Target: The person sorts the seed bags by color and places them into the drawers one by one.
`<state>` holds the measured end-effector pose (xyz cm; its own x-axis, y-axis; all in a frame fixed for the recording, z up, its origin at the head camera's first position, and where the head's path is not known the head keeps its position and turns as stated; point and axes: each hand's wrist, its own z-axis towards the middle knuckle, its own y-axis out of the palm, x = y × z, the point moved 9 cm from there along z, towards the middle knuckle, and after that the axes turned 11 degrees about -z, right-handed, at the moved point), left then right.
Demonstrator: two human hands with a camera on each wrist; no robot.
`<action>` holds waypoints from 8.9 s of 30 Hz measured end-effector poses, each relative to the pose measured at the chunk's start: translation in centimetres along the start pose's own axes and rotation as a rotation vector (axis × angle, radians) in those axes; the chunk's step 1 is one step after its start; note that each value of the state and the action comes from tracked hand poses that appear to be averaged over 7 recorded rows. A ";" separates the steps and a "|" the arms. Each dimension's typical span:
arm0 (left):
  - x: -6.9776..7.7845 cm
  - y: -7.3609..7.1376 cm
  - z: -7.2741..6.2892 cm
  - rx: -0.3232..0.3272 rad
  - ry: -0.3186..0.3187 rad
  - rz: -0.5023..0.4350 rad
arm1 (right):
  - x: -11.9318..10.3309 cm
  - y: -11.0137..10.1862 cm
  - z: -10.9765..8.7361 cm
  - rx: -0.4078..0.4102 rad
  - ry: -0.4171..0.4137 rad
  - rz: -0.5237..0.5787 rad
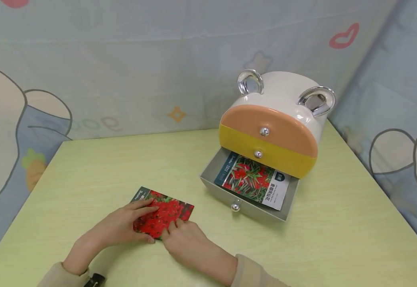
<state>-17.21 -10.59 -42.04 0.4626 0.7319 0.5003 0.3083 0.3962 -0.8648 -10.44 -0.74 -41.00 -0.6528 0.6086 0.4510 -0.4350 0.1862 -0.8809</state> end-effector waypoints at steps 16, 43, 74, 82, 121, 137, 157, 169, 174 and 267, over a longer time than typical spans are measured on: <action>0.5 -0.3 -0.5 -0.016 0.038 0.018 | 0.9 -1.3 -1.2 0.196 -0.027 -0.017; 4.4 -3.6 -2.8 0.367 0.386 0.214 | 4.9 -3.9 -4.4 0.465 0.066 0.107; 9.9 -6.6 -4.3 0.569 0.579 0.168 | 9.6 -8.2 -9.9 0.572 0.327 0.352; 12.0 -7.0 -4.4 0.541 0.613 0.173 | 11.3 -9.1 -11.7 0.565 0.408 0.428; 18.1 -7.1 0.8 0.636 0.795 0.127 | 16.1 -10.8 -19.2 0.709 0.641 0.317; 17.5 -5.0 5.6 0.595 0.778 0.022 | 17.7 -7.8 -20.2 0.692 0.686 0.300; 17.1 -3.0 9.5 0.515 0.767 -0.060 | 18.4 -4.6 -20.9 0.603 0.751 0.207; 16.7 -2.1 11.6 0.460 0.653 -0.079 | 18.8 -3.5 -20.7 0.457 0.788 0.189; 16.2 -1.6 12.1 0.441 0.602 -0.057 | 18.8 -2.8 -20.3 0.401 0.793 0.224; 16.7 5.7 11.0 0.124 0.256 0.155 | 27.0 -5.0 -19.7 0.702 0.879 0.344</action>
<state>-16.89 9.98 -39.06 0.6951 0.6316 0.3433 0.1221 0.3670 -0.9222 -13.70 29.96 -27.20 -0.2696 0.9179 -0.2913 -0.7449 -0.3905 -0.5409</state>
